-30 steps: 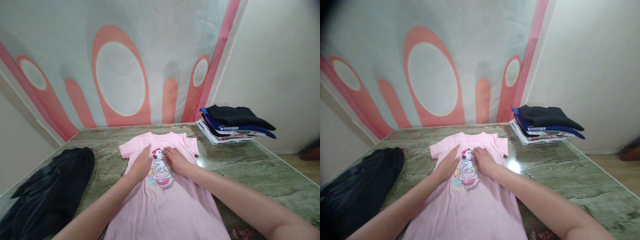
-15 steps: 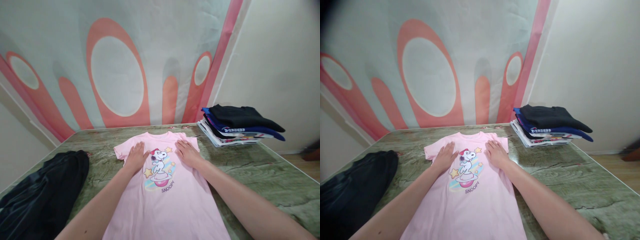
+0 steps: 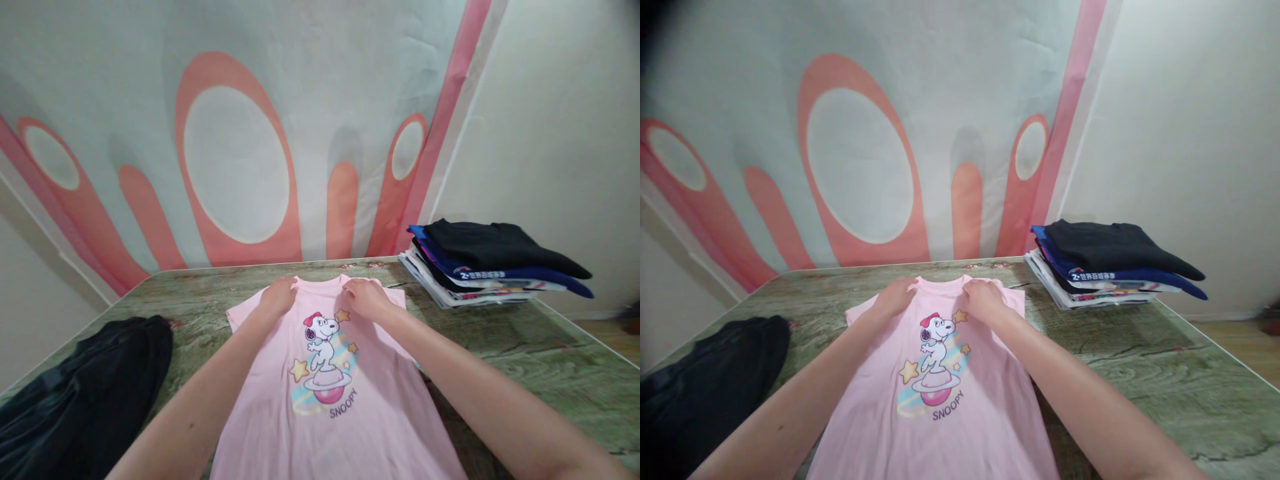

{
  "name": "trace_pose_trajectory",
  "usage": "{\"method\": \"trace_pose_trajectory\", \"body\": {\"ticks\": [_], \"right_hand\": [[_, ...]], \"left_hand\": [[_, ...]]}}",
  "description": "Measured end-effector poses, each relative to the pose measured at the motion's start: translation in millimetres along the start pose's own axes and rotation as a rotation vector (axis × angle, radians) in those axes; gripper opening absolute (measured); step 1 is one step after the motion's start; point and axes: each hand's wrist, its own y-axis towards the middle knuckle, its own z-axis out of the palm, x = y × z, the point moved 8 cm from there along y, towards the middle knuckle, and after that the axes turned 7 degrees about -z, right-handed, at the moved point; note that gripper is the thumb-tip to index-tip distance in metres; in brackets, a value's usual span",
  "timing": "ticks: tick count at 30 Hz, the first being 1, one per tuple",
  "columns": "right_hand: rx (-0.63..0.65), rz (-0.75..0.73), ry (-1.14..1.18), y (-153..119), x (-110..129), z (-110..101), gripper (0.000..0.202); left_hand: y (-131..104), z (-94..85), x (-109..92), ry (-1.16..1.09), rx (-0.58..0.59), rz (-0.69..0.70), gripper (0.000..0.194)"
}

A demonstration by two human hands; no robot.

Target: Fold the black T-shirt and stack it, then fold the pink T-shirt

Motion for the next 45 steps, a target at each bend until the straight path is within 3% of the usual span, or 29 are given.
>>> {"method": "trace_pose_trajectory", "body": {"ticks": [3, 8, 13, 18, 27, 30, 33, 37, 39, 43, 45], "right_hand": [[-0.153, 0.084, 0.080, 33, -4, 0, 0.028], [-0.232, 0.223, 0.126, 52, -41, 26, 0.029], [-0.239, 0.248, 0.162, 51, -62, 40, 0.022], [-0.291, 0.233, 0.217, 46, -61, 36, 0.028], [-0.186, 0.295, 0.013, 32, -87, 28, 0.033], [-0.157, 0.341, -0.055, 31, -89, 27, 0.036], [-0.160, 0.347, -0.055, 32, -88, 28, 0.036], [-0.184, 0.340, 0.010, 30, -94, 30, 0.035], [-0.202, 0.355, 0.052, 28, -101, 29, 0.035], [-0.290, 0.384, 0.089, 25, -112, 20, 0.038], [-0.256, 0.367, 0.105, 26, -113, 20, 0.037]], "left_hand": [[30, 2.4, -4, -0.002, -0.079, -0.104, 0.046], [31, 15.7, 14, -0.012, -0.184, -0.187, 0.040], [32, 17.7, 18, -0.057, -0.203, -0.085, 0.025], [34, 11.6, 7, -0.090, -0.210, 0.011, 0.028], [31, 12.7, 23, 0.042, -0.164, -0.005, 0.033], [23, -2.7, 22, 0.090, -0.222, -0.015, 0.030], [0, -15.4, 11, 0.099, -0.286, 0.071, 0.031], [-33, 5.4, 4, 0.030, -0.092, 0.249, 0.034], [-42, 15.4, 9, 0.053, -0.062, 0.275, 0.041], [-38, 25.4, 23, 0.072, -0.036, 0.273, 0.044], [-33, 22.8, 29, 0.076, -0.043, 0.254, 0.044]]}}
